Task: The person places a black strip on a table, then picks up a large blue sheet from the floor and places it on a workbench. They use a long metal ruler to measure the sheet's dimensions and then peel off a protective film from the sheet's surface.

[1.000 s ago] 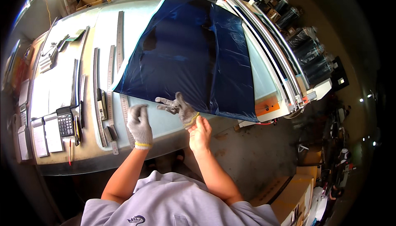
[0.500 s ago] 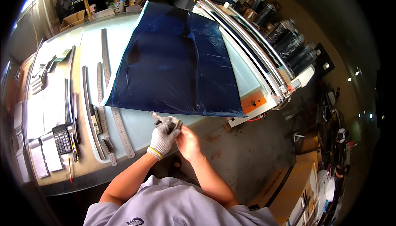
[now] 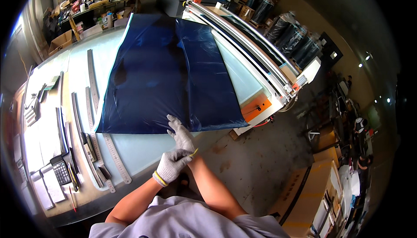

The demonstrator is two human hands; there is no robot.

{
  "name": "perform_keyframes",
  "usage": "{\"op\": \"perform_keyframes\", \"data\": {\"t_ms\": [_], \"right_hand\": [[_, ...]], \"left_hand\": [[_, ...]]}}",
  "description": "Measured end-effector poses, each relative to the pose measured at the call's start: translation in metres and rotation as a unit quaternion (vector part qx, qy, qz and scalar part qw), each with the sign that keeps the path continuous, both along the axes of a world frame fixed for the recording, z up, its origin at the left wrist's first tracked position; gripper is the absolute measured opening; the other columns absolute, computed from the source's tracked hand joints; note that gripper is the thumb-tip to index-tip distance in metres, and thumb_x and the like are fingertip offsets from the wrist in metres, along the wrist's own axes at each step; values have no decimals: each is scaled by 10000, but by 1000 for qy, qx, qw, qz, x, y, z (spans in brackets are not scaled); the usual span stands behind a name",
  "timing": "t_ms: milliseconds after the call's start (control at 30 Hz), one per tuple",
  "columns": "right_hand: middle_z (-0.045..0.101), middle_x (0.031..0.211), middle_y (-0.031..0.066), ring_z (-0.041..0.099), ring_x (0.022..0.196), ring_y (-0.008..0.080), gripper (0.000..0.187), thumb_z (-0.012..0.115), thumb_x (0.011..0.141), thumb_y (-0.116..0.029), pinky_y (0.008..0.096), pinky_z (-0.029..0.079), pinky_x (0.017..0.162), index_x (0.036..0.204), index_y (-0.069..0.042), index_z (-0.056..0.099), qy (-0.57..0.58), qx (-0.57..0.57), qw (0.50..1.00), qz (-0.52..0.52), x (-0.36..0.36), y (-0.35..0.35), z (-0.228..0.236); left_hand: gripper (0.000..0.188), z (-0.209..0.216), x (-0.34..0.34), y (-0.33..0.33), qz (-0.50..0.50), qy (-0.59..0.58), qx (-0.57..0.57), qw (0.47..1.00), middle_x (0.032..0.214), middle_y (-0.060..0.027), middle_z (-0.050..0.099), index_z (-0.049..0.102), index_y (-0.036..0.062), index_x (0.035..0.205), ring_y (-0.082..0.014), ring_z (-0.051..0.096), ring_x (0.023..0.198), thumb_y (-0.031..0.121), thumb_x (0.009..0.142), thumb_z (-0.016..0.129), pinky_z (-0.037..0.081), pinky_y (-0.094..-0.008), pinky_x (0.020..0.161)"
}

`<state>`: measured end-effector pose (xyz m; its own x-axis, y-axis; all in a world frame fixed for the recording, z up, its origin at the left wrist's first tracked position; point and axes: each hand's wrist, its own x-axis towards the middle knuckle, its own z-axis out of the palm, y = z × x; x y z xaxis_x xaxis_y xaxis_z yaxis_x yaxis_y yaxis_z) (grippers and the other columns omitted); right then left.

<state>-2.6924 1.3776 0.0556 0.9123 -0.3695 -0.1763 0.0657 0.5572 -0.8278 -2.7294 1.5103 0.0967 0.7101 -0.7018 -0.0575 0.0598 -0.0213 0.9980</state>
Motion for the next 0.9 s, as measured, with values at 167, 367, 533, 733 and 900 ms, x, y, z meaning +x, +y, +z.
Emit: {"op": "perform_keyframes", "data": {"t_ms": [167, 367, 533, 733, 900], "right_hand": [[418, 1538, 209, 388, 1433, 229, 875, 672, 955, -401, 413, 295, 1156, 1619, -203, 138, 94, -137, 983, 84, 8, -8, -6], [278, 1617, 185, 285, 1486, 361, 653, 592, 1000, -415, 427, 303, 1173, 1547, -147, 356, 54, -705, 695, 132, 15, -28, -33], [586, 1360, 157, 556, 1274, 234, 486, 607, 1009, -334, 323, 412, 1081, 1384, -35, 533, 47, -417, 907, -28, 15, -60, -34], [641, 1109, 84, 661, 852, 206, 526, 726, 904, -381, 379, 557, 773, 1276, -52, 551, 280, -42, 921, -268, -73, -202, -88], [638, 1068, 105, 562, 612, 189, 905, 754, 913, -284, 294, 449, 477, 1598, -208, 168, 347, 10, 847, -402, -122, -336, -132]], "left_hand": [[200, 11, 1, -19, -11, -173, 64, 983, 888, -197, 728, 723, 0, 1023, -284, 721, 785, 138, 878, 718, 557, -352, 759], [188, -12, 19, -42, -6, -247, -11, 969, 827, -121, 714, 709, 25, 1012, -303, 687, 713, 163, 884, 713, 545, -384, 699], [120, -44, 54, -48, 99, 280, -127, 946, 709, 15, 582, 668, 61, 952, -64, 474, 548, 180, 939, 679, 369, -217, 509], [407, -204, 116, 85, 369, 447, -192, 792, 613, 34, 472, 492, 139, 853, -126, 415, 440, 496, 937, 669, 353, -252, 427], [827, -214, 177, 136, 486, 344, -233, 769, 1556, -213, 349, 266, 57, 1544, -361, 392, 1420, 445, 944, 682, 365, -496, 1130]]}}
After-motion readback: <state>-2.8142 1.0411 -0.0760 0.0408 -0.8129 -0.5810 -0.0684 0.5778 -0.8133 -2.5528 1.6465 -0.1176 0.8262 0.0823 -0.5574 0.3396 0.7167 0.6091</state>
